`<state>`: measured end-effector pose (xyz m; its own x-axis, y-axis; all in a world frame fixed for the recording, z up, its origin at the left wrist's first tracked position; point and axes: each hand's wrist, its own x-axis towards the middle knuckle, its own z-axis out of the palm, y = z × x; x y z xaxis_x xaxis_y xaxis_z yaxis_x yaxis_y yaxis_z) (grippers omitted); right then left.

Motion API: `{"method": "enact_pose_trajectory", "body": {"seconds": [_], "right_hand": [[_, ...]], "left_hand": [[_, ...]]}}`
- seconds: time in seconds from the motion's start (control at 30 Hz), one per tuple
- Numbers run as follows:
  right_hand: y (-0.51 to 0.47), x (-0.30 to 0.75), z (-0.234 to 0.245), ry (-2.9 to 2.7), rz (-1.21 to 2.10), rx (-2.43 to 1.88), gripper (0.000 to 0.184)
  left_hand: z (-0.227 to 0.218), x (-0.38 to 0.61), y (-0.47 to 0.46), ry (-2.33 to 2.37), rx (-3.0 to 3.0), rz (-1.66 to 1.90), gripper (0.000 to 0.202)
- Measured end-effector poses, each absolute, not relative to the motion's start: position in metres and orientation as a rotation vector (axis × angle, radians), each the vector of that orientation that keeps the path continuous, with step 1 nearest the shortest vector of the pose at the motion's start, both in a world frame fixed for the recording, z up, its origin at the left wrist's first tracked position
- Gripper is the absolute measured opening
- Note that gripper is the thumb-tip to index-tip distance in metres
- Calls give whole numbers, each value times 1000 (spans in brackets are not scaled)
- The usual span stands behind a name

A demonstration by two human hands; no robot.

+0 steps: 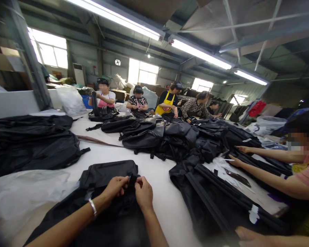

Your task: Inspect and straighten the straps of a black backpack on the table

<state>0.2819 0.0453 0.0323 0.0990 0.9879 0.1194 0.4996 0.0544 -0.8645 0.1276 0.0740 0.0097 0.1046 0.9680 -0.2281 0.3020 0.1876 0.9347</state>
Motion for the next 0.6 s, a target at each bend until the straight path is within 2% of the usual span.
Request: {"method": "enact_pose_trajectory", "body": {"seconds": [0.2,0.43,0.6], "right_hand": [[48,291,32,-1365,959,-1470,49],[49,284,36,-1479,1061,-1432,44],[35,284,25,-1322,1272,-1371,38]], "left_hand": [[14,132,80,1422,1471,681,53],[12,103,60,1317,1813,633,19],[-3,96,62,1244,1889,653,22]]}}
